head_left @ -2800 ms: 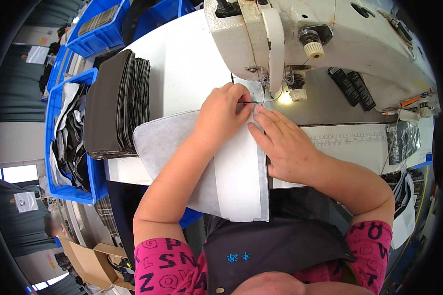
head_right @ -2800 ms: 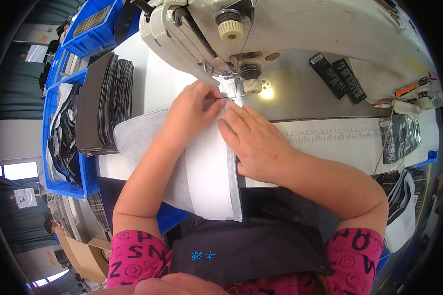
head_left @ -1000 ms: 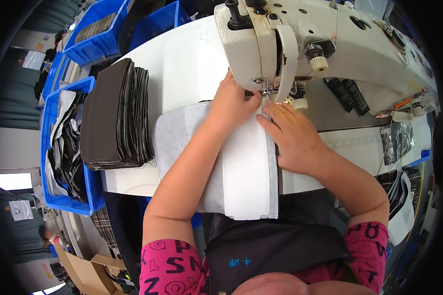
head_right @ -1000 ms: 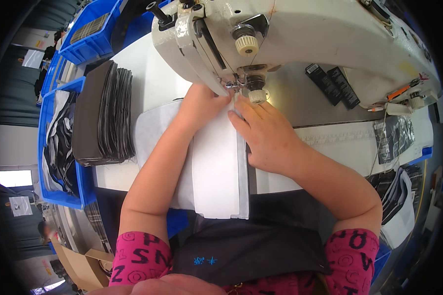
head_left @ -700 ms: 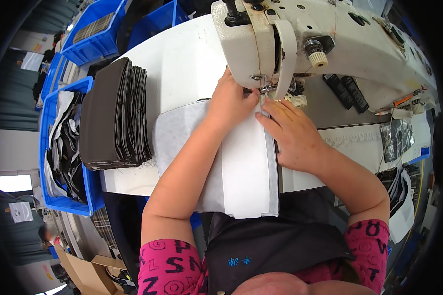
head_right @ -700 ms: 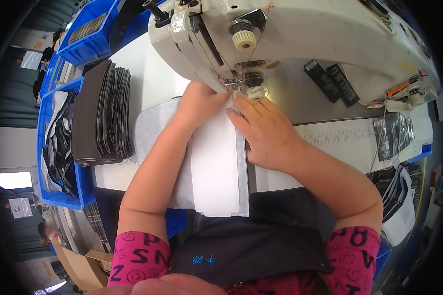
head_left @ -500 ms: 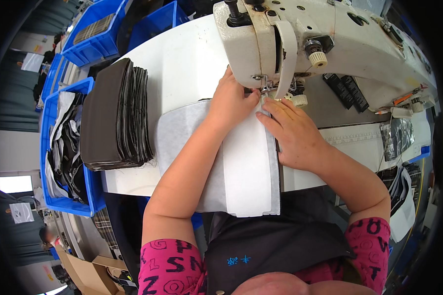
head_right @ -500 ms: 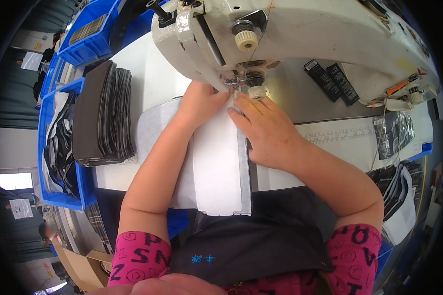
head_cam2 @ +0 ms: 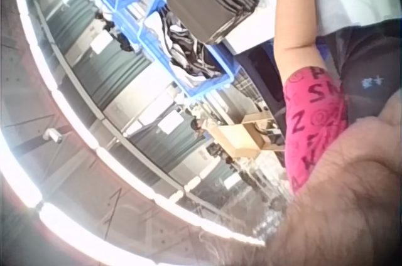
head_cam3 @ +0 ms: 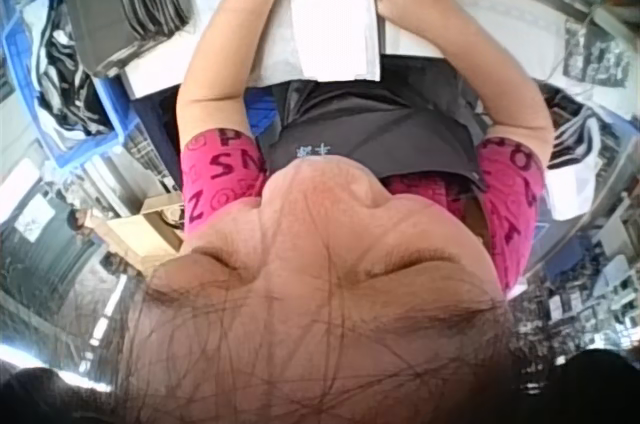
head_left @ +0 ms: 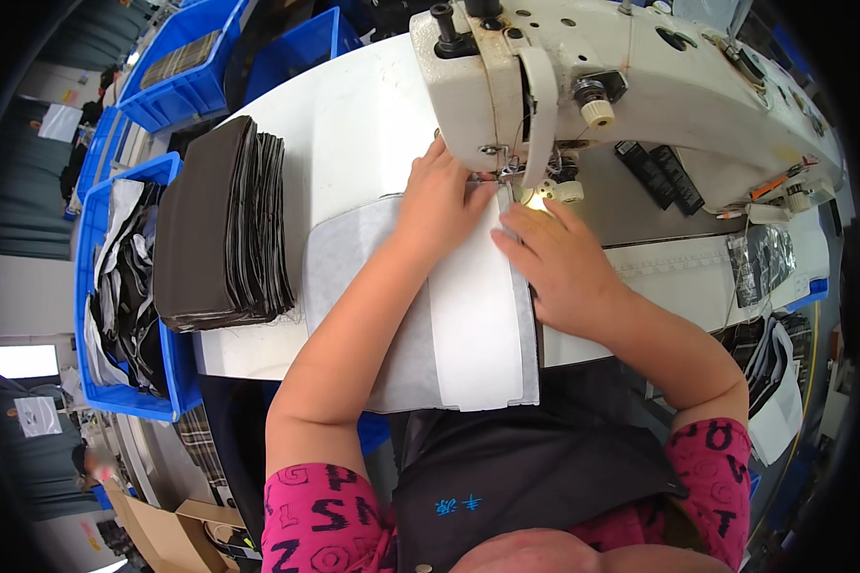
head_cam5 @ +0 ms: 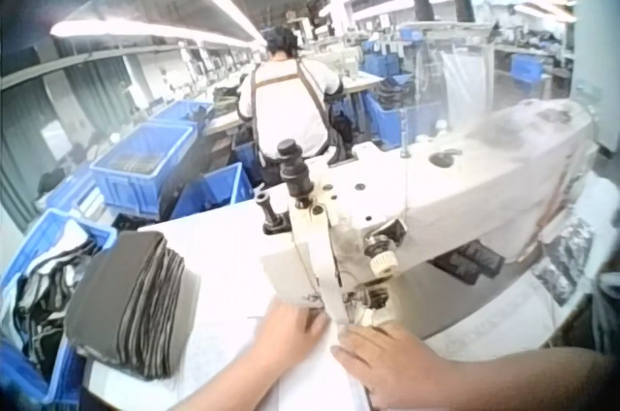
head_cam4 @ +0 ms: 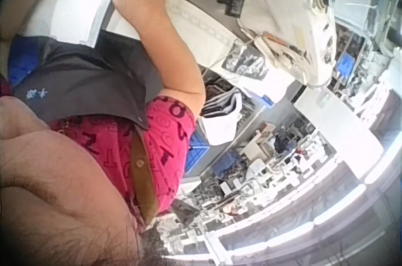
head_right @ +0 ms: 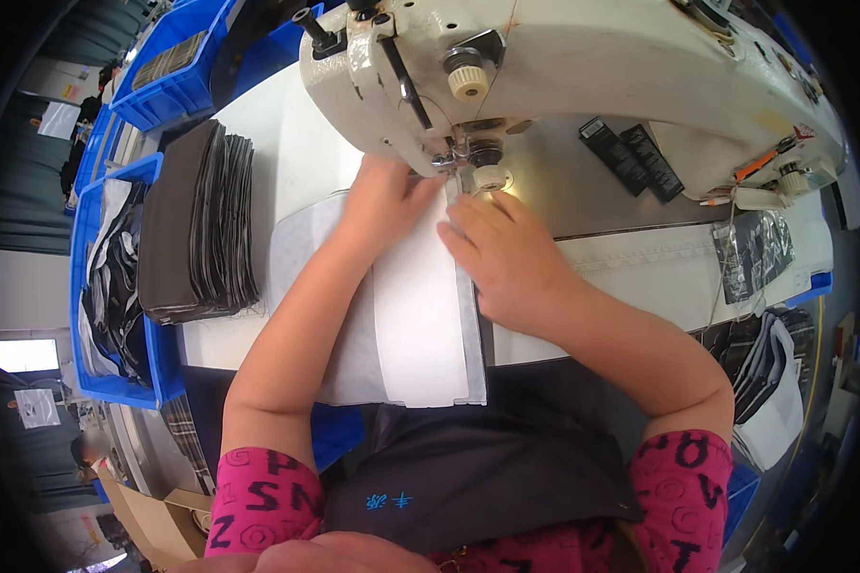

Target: The person picks up fabric pouches and foam sheets, aligns them together, and sews along their edges using a sewing machine before placing the assembled pieces onto a stack.

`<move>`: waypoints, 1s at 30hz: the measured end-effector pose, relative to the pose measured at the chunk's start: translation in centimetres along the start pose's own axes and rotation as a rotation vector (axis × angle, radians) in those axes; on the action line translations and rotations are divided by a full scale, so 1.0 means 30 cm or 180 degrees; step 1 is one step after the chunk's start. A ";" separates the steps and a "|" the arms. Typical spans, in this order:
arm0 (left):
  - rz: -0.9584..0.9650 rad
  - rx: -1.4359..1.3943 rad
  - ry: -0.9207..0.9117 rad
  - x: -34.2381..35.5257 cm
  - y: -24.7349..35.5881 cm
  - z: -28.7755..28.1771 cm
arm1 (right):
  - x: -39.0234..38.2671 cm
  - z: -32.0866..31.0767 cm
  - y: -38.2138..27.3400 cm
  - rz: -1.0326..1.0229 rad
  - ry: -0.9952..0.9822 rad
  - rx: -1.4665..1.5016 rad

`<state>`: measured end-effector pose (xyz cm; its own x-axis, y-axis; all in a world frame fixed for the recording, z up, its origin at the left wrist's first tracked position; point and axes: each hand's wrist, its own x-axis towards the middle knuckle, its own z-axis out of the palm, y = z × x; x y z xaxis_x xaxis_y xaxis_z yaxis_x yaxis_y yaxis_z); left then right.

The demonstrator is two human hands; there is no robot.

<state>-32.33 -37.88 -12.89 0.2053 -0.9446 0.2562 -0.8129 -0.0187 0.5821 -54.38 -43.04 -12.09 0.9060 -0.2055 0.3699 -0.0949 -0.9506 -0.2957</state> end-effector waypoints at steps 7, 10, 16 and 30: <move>0.0297 -0.0420 -0.1397 -0.400 0.313 -0.203 | -0.146 0.010 -0.132 -0.0226 0.0151 0.0051; 0.0513 0.0204 -0.1228 -0.569 0.379 -0.156 | -0.164 0.023 -0.172 -0.0155 0.0355 0.0284; 0.0163 0.0035 -0.0660 -0.577 0.306 -0.181 | -0.149 0.009 -0.146 0.0837 0.0680 0.0444; 0.0226 -0.0638 -0.0716 -0.451 0.306 -0.317 | -0.100 0.060 -0.156 0.0238 -0.0289 -0.0254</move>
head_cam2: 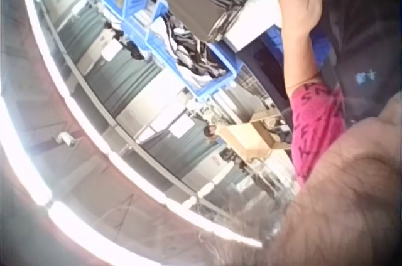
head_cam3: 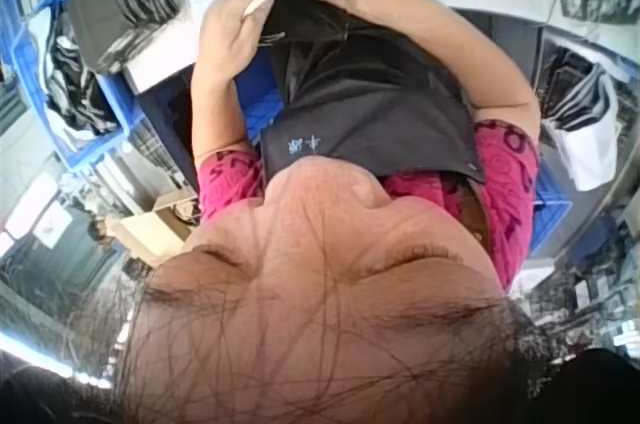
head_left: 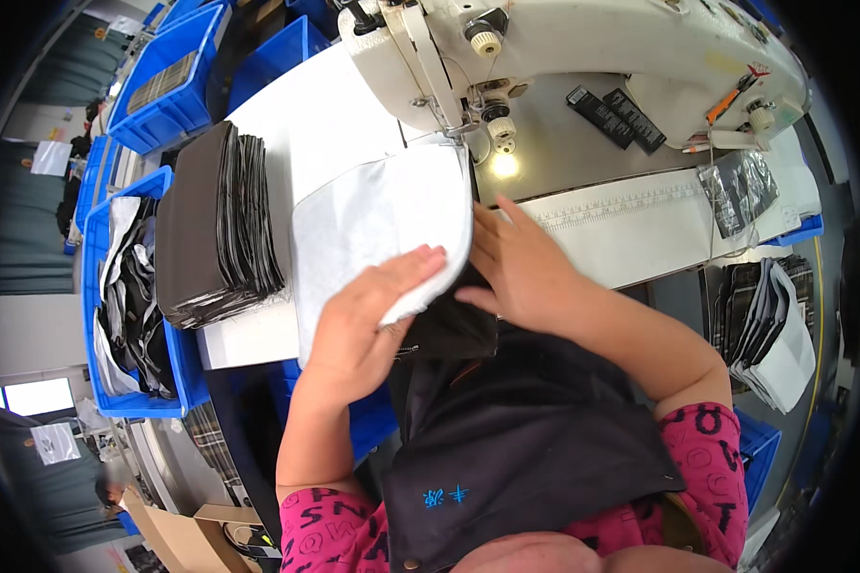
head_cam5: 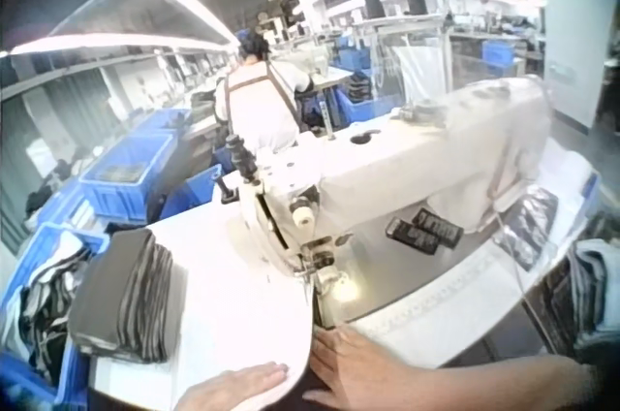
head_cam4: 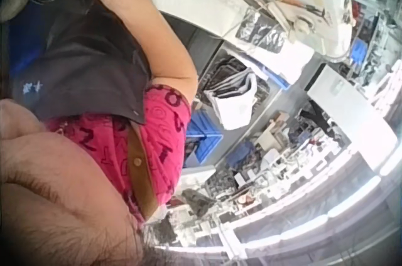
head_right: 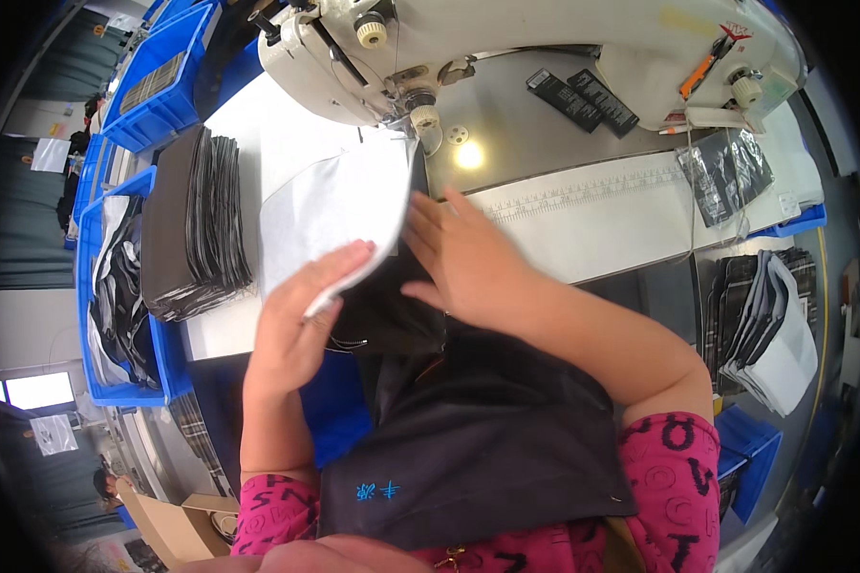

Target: The person picks up fabric pouches and foam sheets, aligns them together, and sews along their edges using a sewing machine before placing the assembled pieces onto a stack.

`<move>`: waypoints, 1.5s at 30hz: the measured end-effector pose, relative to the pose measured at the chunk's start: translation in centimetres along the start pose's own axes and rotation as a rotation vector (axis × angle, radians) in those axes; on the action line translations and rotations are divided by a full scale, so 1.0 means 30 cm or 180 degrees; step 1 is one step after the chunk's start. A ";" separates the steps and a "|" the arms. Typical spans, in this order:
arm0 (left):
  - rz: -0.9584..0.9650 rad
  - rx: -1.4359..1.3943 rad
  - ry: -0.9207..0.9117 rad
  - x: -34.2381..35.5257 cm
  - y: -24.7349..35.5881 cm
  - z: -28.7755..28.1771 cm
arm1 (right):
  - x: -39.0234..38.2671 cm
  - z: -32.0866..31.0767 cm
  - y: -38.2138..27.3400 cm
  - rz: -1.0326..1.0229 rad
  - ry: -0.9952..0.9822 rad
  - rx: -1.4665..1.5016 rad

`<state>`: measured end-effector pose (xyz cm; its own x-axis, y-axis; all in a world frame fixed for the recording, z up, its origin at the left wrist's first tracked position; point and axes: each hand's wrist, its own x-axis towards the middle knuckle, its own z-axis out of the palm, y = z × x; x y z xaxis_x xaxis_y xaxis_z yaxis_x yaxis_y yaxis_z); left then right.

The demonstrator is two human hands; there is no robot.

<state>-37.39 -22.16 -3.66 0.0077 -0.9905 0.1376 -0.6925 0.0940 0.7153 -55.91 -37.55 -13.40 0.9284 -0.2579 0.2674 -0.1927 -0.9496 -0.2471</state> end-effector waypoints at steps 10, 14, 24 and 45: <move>-0.0021 0.0889 0.0008 -0.069 -0.028 0.227 | -0.259 0.116 -0.104 -0.0517 0.1332 0.0294; 0.0057 0.1244 0.0251 -0.068 -0.025 0.258 | -0.229 0.114 -0.101 -0.0640 0.1692 0.0453; 0.0508 0.1679 0.0225 -0.080 -0.054 0.280 | -0.245 0.093 -0.110 -0.0632 0.1635 0.0615; 0.0491 0.1429 0.0219 -0.068 -0.037 0.305 | -0.267 0.051 -0.100 -0.0461 0.1496 0.0488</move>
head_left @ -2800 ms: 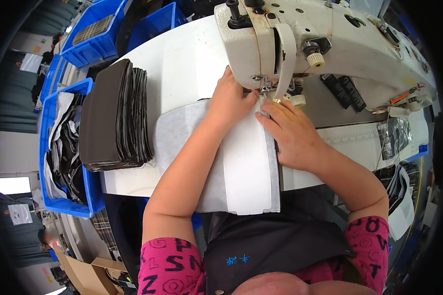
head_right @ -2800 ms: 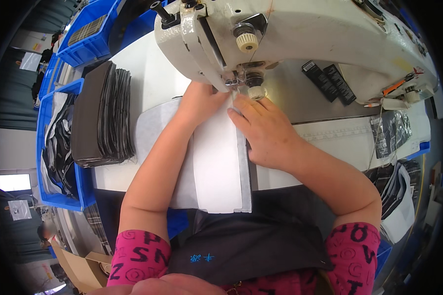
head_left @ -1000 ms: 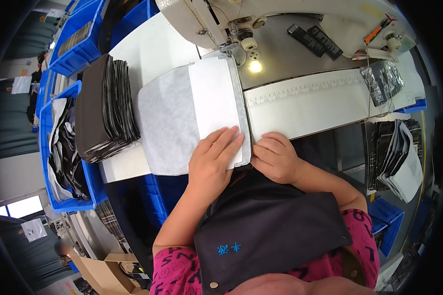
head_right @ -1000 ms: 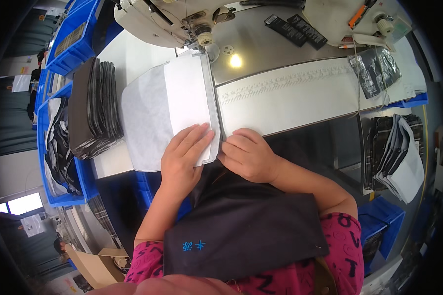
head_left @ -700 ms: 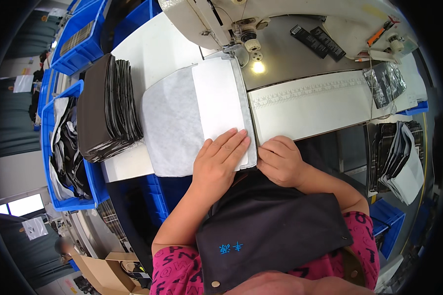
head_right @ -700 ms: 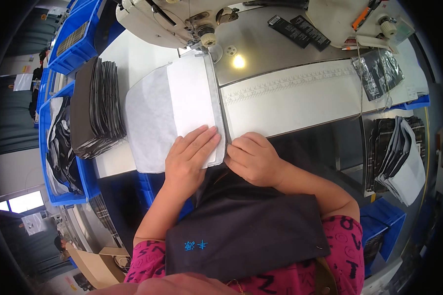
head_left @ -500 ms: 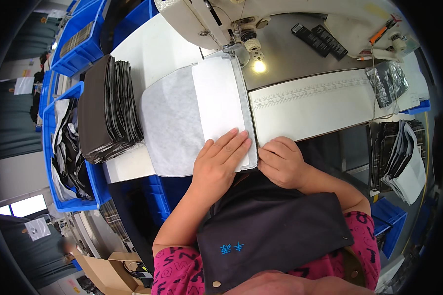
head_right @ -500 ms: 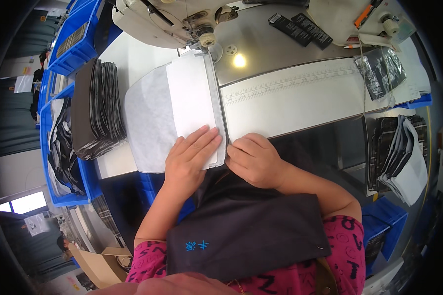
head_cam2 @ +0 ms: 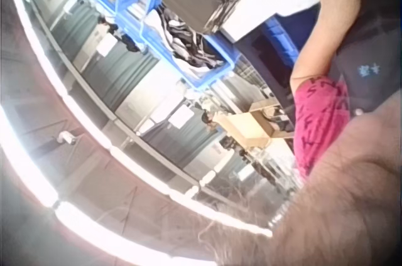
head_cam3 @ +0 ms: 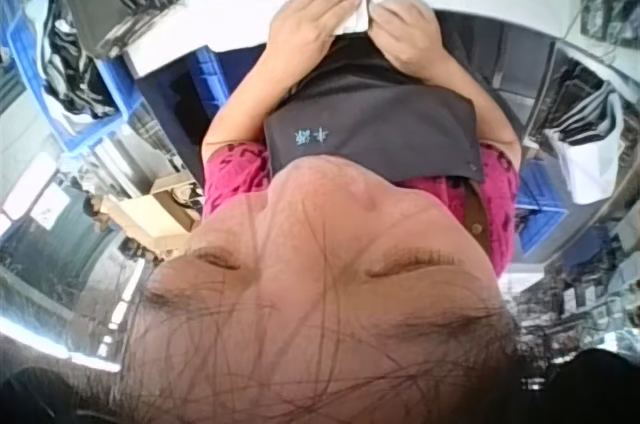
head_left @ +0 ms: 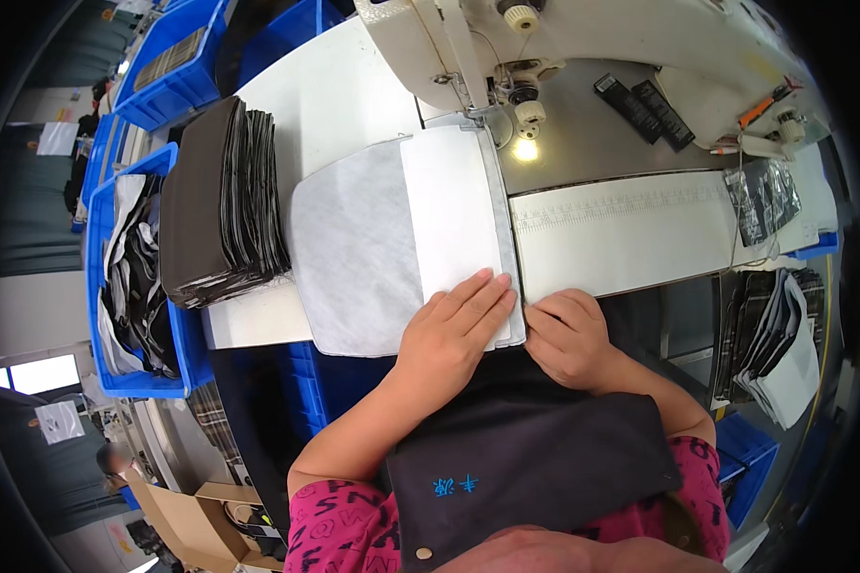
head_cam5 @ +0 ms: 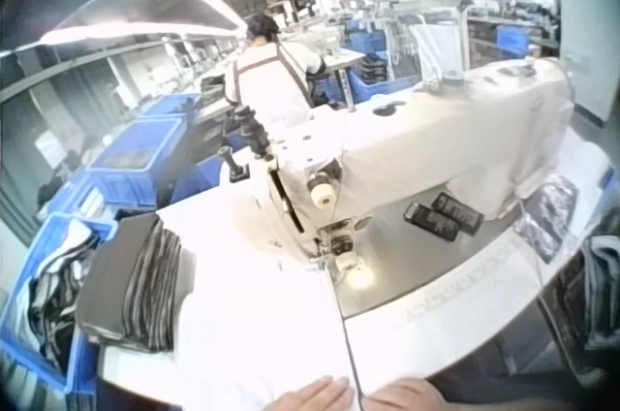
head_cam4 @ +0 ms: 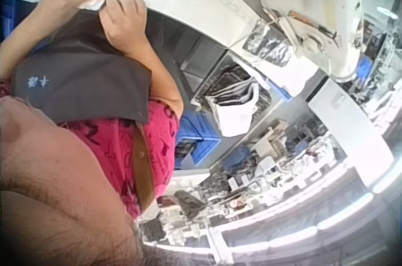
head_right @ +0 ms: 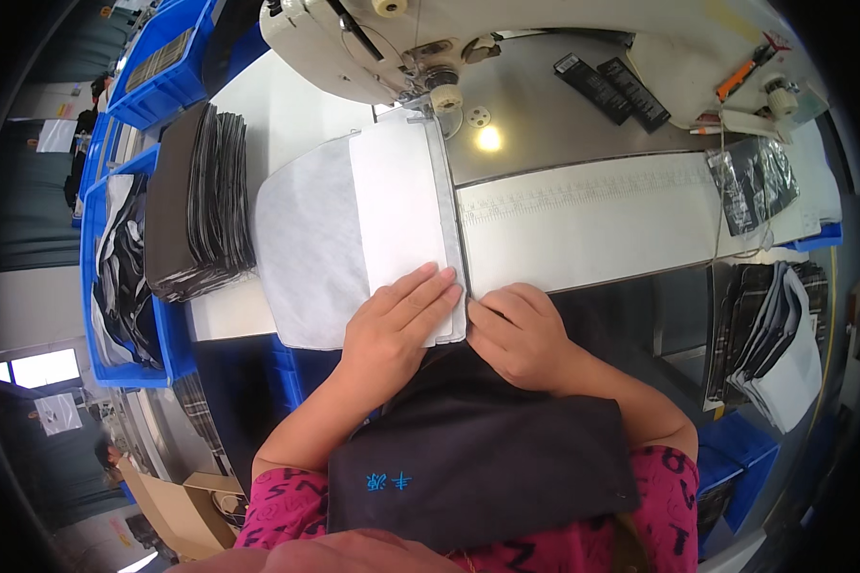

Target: The person picks up fabric pouches and foam sheets, aligns them together, and sews along their edges using a sewing machine before placing the assembled pieces onto a stack.

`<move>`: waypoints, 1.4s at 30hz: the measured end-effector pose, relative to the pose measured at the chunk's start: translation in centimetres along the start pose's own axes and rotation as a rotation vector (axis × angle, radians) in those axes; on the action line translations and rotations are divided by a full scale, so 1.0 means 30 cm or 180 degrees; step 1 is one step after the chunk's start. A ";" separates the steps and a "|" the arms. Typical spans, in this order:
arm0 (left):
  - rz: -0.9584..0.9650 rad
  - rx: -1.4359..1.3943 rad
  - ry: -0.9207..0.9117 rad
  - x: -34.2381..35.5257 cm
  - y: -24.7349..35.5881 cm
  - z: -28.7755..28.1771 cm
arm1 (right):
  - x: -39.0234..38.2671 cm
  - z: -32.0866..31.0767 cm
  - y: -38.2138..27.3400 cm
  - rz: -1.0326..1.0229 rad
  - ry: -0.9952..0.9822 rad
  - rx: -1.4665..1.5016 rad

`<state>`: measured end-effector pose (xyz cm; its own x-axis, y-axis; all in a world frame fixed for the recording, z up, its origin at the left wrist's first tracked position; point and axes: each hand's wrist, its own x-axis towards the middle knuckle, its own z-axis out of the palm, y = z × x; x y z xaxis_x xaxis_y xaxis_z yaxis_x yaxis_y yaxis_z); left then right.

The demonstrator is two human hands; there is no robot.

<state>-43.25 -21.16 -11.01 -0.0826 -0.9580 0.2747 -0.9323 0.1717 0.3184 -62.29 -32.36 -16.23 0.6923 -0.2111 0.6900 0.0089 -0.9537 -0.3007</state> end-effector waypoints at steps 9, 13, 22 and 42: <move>-0.0049 -0.0045 -0.0028 0.019 -0.027 -0.003 | 0.025 -0.006 0.006 0.0086 -0.0107 -0.0039; -0.0042 -0.0036 -0.0028 0.045 -0.050 -0.003 | 0.039 -0.006 0.016 0.0133 -0.0185 -0.0062; -0.0062 -0.0213 0.0136 0.101 -0.107 0.019 | 0.087 -0.026 0.041 0.0354 -0.0521 -0.0027; -0.0052 -0.0262 0.0238 0.240 -0.226 0.039 | 0.223 -0.021 0.157 0.0326 -0.0798 -0.0430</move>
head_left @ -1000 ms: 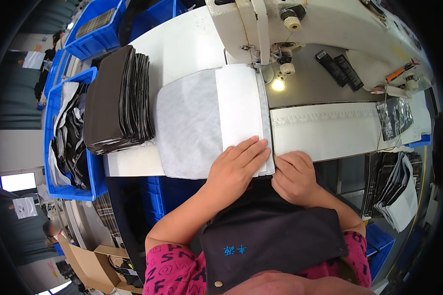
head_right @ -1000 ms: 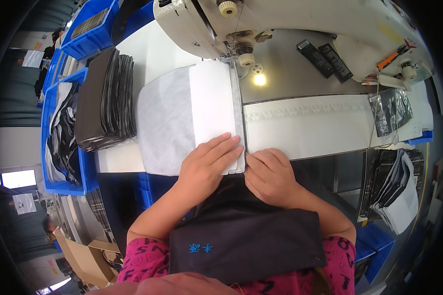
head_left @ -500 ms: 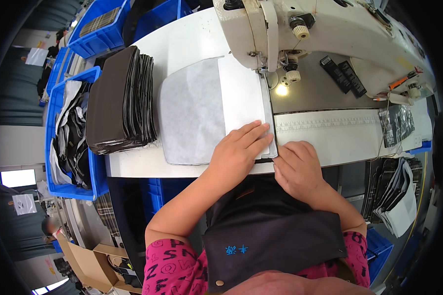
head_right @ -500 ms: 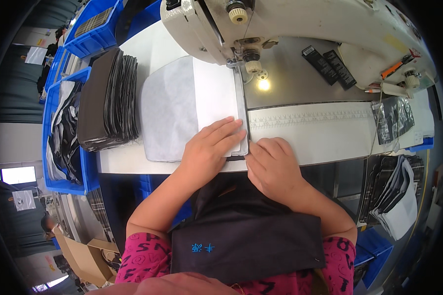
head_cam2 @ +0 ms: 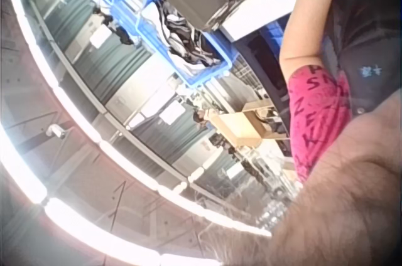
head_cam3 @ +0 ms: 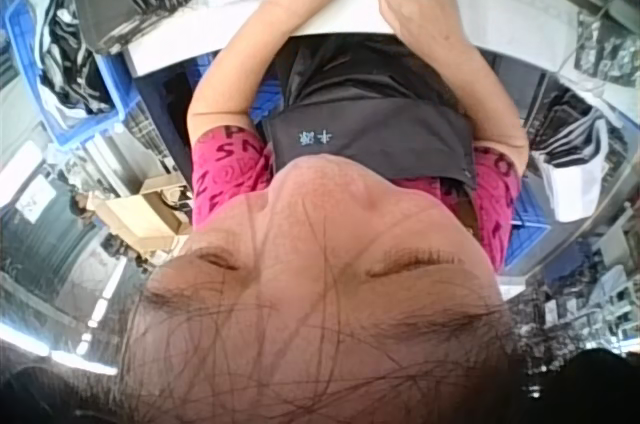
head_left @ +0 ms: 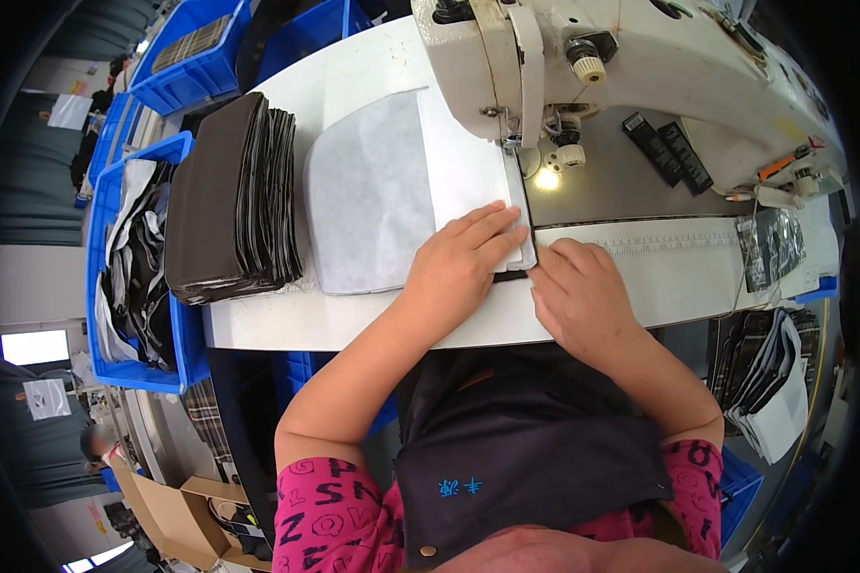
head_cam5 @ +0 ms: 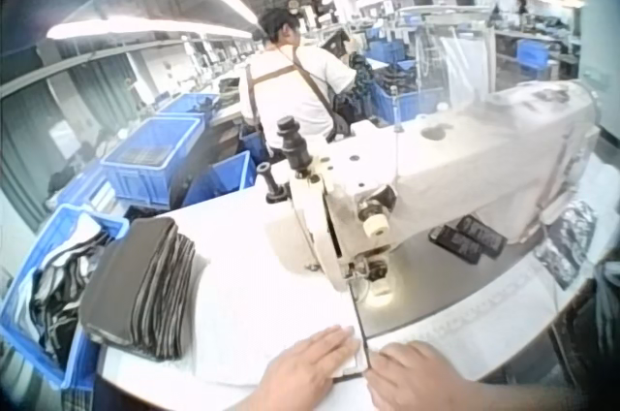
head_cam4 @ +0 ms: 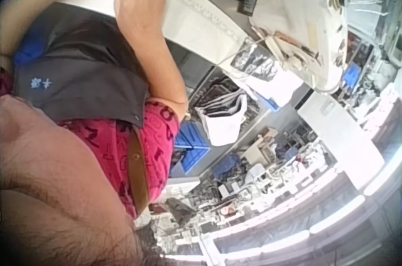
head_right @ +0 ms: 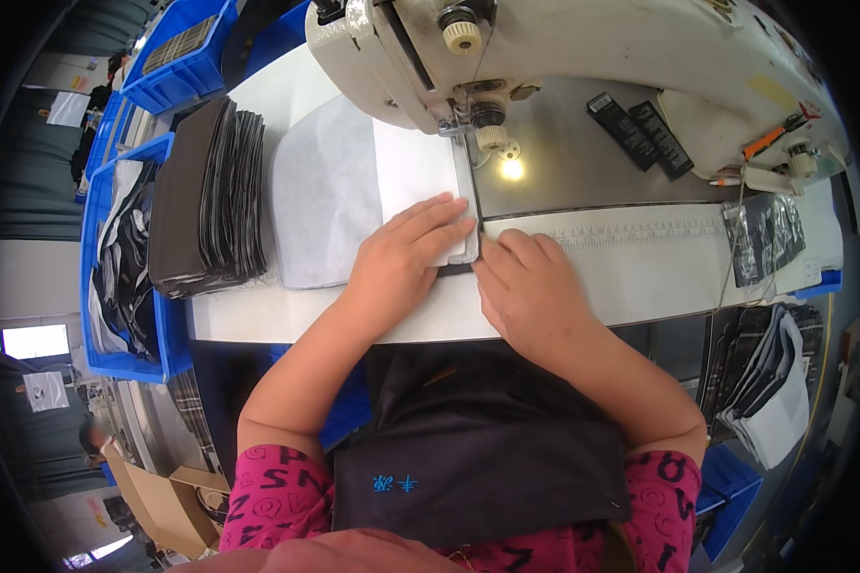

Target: The person picks up fabric pouches and foam sheets, aligns them together, and sews along their edges using a sewing machine before placing the assembled pieces onto a stack.

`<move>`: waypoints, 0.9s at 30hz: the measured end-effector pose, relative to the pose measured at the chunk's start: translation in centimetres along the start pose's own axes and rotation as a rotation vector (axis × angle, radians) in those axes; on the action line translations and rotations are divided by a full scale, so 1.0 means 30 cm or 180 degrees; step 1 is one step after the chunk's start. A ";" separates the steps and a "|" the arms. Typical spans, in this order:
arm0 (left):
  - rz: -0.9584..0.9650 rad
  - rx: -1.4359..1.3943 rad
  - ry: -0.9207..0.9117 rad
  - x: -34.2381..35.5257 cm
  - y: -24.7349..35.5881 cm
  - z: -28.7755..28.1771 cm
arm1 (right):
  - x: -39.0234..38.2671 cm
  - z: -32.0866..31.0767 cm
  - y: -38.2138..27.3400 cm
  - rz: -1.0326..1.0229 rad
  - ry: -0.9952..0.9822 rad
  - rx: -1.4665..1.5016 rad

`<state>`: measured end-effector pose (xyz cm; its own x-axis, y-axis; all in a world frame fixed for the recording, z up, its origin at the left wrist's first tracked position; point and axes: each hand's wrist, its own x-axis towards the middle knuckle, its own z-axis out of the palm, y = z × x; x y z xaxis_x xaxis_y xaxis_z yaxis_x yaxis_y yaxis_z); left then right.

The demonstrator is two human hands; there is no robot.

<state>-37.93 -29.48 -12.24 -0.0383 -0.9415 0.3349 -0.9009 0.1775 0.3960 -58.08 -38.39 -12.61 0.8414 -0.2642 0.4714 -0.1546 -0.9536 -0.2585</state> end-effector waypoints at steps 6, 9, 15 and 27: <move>0.0103 0.0104 -0.0021 0.035 -0.056 0.003 | 0.043 0.008 0.042 -0.0059 -0.0077 -0.0078; 0.0120 0.0081 0.0043 0.057 -0.082 0.010 | 0.061 0.016 0.054 -0.0078 -0.0067 -0.0236; 0.0035 0.0048 0.0003 0.095 -0.120 -0.004 | 0.093 0.031 0.103 -0.0275 -0.0181 -0.0423; 0.0413 0.0373 0.0368 0.163 -0.194 0.018 | 0.167 0.077 0.188 -0.0173 0.0022 -0.0107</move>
<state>-33.09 -35.27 -13.37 -0.1134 -0.8725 0.4752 -0.9361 0.2541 0.2432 -53.54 -44.74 -13.65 0.8455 -0.2128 0.4897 -0.1263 -0.9708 -0.2038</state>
